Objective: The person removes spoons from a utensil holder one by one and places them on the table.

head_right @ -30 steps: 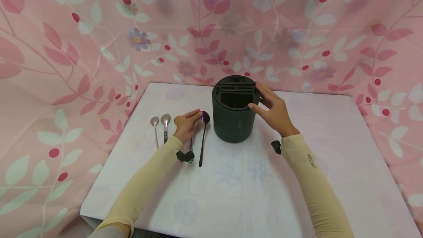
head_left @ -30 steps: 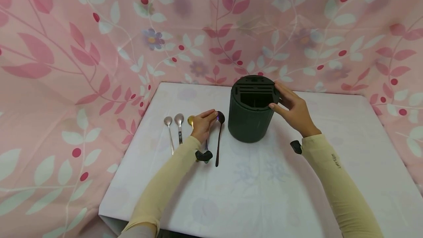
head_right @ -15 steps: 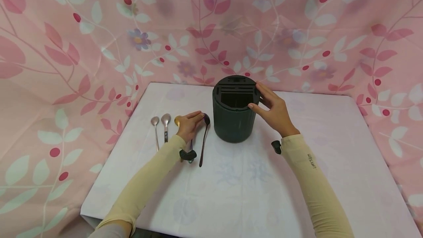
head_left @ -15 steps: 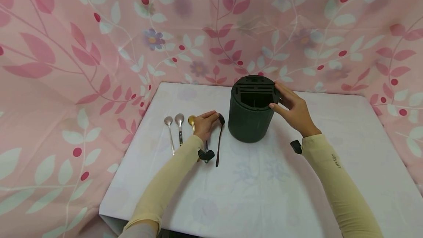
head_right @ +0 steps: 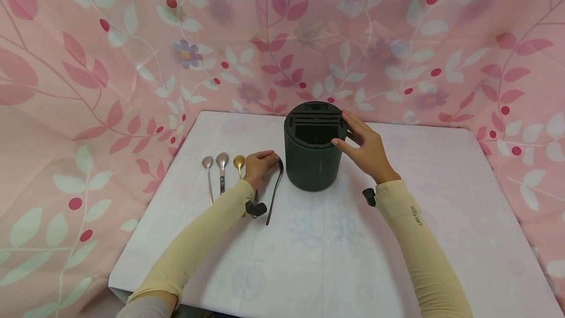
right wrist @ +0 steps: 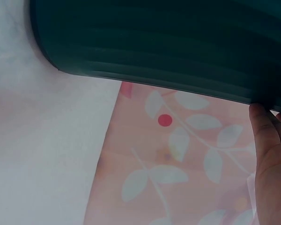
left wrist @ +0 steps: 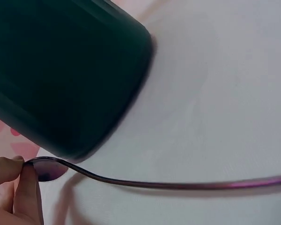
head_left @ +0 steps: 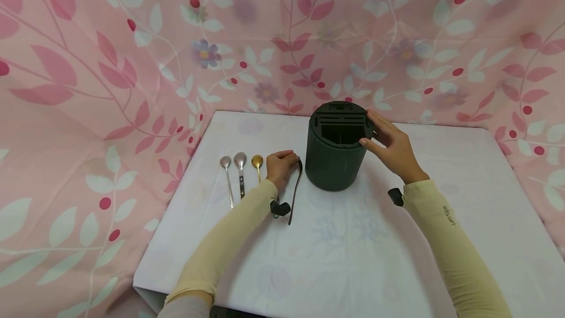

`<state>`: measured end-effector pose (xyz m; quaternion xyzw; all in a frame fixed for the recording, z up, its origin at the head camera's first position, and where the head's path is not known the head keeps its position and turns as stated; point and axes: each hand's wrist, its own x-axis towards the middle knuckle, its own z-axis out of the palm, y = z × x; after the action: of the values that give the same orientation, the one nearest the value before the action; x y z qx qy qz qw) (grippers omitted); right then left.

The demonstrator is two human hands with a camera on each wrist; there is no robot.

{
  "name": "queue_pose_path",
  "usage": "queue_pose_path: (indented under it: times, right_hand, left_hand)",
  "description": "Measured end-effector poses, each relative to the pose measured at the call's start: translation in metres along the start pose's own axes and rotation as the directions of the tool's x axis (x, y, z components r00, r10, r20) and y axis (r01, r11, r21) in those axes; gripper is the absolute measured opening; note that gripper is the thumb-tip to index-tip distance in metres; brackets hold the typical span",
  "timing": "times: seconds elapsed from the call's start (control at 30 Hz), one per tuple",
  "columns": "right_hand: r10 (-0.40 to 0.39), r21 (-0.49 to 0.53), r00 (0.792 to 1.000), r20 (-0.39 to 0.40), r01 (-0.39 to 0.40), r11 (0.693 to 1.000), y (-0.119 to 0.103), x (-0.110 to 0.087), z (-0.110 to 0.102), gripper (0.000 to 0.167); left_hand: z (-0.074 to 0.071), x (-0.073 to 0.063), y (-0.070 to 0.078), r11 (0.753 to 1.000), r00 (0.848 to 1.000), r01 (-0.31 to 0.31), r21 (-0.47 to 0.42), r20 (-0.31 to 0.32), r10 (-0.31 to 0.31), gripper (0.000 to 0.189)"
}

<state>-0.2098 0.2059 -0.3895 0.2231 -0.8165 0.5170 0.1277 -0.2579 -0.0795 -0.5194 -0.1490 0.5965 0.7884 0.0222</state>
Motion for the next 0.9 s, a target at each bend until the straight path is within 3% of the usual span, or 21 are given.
queue_pose_path:
  times: [0.3,0.57,0.9]
  right_hand:
    - [0.016,-0.002,1.0,0.012,-0.016,1.0,0.001,-0.002,0.001,0.069]
    - [0.006,-0.005,1.0,0.013,-0.006,1.0,0.002,-0.003,0.001,0.069]
    - [0.001,-0.004,1.0,0.004,-0.001,1.0,0.003,0.001,-0.001,0.069]
  left_hand:
    - [-0.003,-0.002,-0.004,0.991,1.0,-0.003,0.133,-0.009,0.005,0.04]
    - [-0.007,-0.003,-0.004,0.995,1.0,0.013,0.102,0.011,-0.015,0.042]
    - [-0.006,-0.002,0.006,0.996,0.999,0.006,0.092,0.043,-0.01,0.043]
